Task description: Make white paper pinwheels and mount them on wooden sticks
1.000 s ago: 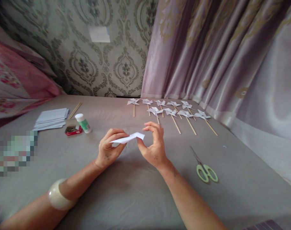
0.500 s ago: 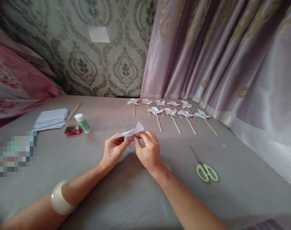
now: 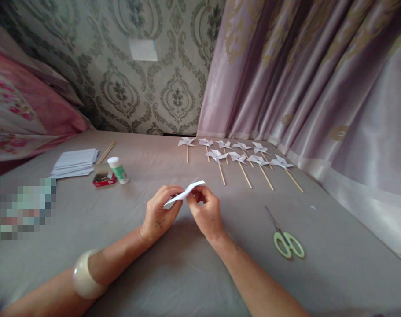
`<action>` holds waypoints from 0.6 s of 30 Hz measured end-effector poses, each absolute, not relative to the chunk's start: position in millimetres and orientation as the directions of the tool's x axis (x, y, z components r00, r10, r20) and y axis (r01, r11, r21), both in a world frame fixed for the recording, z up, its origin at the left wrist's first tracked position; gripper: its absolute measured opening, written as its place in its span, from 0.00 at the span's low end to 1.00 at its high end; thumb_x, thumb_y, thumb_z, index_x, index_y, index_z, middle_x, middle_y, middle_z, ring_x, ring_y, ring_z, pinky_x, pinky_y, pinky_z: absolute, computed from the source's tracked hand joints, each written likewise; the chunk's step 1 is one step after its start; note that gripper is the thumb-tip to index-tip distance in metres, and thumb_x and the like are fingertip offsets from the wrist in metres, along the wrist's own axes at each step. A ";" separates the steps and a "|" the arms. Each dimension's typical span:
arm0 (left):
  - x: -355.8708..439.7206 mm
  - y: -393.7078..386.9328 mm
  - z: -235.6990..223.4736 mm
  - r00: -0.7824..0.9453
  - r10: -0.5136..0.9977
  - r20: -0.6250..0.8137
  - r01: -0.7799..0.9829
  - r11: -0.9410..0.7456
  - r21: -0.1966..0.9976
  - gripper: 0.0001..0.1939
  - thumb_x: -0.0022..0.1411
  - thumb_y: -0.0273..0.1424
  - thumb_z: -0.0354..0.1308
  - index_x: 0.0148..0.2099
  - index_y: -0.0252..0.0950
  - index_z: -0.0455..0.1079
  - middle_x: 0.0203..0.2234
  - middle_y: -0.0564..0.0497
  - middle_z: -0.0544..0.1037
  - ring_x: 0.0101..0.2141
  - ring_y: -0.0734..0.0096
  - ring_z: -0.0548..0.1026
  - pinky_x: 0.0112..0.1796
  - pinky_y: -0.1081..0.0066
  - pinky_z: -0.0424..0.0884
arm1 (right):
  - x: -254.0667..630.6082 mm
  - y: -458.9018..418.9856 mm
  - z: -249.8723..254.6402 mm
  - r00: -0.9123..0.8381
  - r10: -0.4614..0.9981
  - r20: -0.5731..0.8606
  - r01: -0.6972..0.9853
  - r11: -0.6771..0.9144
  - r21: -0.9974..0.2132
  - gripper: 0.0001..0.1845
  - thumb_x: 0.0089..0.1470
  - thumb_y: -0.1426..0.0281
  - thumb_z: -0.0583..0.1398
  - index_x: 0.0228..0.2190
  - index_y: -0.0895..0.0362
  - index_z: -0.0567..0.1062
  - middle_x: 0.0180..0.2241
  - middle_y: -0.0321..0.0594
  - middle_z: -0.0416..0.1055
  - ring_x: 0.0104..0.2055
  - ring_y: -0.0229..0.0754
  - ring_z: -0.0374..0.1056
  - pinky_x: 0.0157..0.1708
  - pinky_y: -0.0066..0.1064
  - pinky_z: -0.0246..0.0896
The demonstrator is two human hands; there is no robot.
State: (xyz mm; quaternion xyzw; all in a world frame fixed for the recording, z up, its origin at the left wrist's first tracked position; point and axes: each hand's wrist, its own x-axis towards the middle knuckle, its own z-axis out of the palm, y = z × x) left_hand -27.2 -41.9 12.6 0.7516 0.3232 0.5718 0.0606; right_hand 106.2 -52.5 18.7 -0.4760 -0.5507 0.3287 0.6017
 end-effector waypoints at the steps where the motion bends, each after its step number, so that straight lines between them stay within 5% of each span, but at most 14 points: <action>1: -27.9 -42.0 12.5 0.152 0.534 0.831 0.431 -0.793 0.431 0.09 0.59 0.21 0.55 0.42 0.36 0.69 0.34 0.47 0.77 0.36 0.71 0.74 0.38 0.71 0.71 | 105.8 -51.6 18.4 0.173 0.937 0.303 0.052 0.299 -0.953 0.07 0.46 0.66 0.63 0.28 0.56 0.74 0.27 0.36 0.72 0.29 0.38 0.65 0.32 0.31 0.60; 8: -31.3 -41.3 10.4 0.236 0.418 0.877 0.448 -0.848 0.283 0.11 0.60 0.22 0.54 0.45 0.36 0.67 0.36 0.44 0.77 0.37 0.68 0.74 0.39 0.68 0.72 | 104.8 -48.4 18.0 0.125 0.983 0.138 -0.244 0.165 -0.956 0.05 0.39 0.67 0.64 0.22 0.56 0.75 0.21 0.33 0.69 0.26 0.37 0.62 0.29 0.30 0.57; 18: -33.7 -37.9 8.4 0.262 0.372 0.890 0.424 -0.873 0.240 0.12 0.59 0.21 0.54 0.46 0.34 0.67 0.37 0.43 0.77 0.38 0.67 0.73 0.40 0.66 0.72 | 105.2 -50.8 15.7 0.096 0.990 0.104 -0.275 0.126 -0.953 0.08 0.40 0.66 0.63 0.17 0.56 0.73 0.17 0.32 0.65 0.24 0.35 0.59 0.26 0.29 0.54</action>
